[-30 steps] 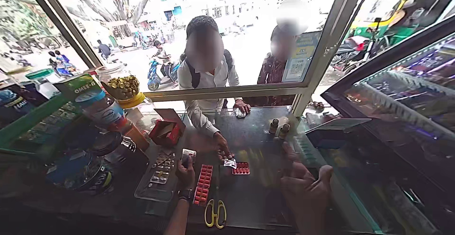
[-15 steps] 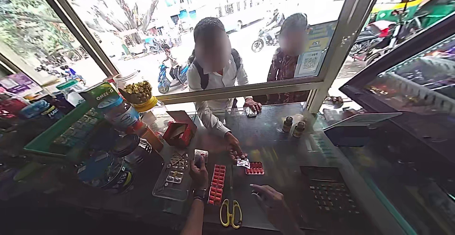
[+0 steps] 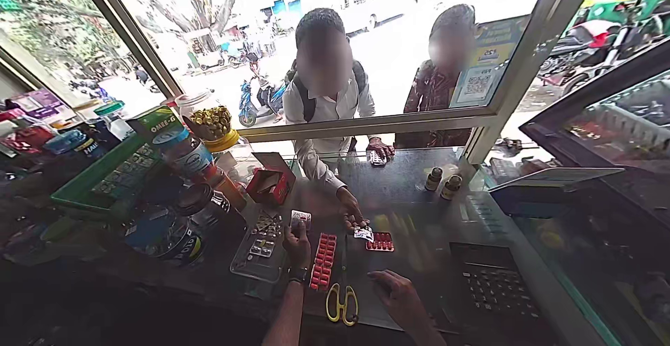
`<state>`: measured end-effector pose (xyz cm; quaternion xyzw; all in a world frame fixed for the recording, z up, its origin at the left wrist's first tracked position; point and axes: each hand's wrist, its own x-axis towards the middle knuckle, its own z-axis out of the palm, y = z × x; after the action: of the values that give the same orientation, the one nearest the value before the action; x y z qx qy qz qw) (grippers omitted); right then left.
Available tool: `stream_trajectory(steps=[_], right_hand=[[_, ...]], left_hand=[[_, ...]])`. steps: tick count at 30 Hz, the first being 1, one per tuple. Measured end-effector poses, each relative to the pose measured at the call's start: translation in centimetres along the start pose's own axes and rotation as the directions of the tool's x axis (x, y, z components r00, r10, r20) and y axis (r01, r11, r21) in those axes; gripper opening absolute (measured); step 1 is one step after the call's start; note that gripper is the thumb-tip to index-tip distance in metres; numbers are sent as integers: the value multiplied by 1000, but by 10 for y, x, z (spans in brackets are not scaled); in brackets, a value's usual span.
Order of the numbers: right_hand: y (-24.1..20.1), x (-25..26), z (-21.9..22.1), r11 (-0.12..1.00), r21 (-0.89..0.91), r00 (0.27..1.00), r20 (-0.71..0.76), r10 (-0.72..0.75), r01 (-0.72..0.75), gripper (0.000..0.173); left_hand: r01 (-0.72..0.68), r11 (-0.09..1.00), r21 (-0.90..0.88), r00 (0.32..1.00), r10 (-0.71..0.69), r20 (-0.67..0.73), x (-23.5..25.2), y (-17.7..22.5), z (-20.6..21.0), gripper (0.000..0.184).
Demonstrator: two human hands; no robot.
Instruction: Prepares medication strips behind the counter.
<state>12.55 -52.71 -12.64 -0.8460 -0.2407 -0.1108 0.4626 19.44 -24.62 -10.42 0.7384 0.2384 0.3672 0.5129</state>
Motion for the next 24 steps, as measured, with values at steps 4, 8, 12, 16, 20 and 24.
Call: stream_trajectory(steps=[4,8,12,16,20,24], right_hand=[[-4,-1,2,995,45,981,-175,-85,95,15],[-44,6,-48,939,236,917,-367,-153,251,54],[-77,29,-88,-25,987,916,-138,377,159,98],[-61,36,-97,-142,990,834,93,544,-17,94],[-31,13,-73,884,467,943,-306,130,29,47],[-14,-1,-26,987,153,997,-62,-38,47,27]], left_hand=[[-21,999,44,1000,21,1,1,2,-2,40],[-23,996,90,1000,23,-3,-2,2,0,42],[-22,998,64,1000,21,12,1,11,2,43],[-26,999,33,1000,26,-1,3,3,-10,40],[-16,1000,17,1000,15,27,-6,9,11,40],[-12,1000,29,1000,12,17,4,8,-11,39]])
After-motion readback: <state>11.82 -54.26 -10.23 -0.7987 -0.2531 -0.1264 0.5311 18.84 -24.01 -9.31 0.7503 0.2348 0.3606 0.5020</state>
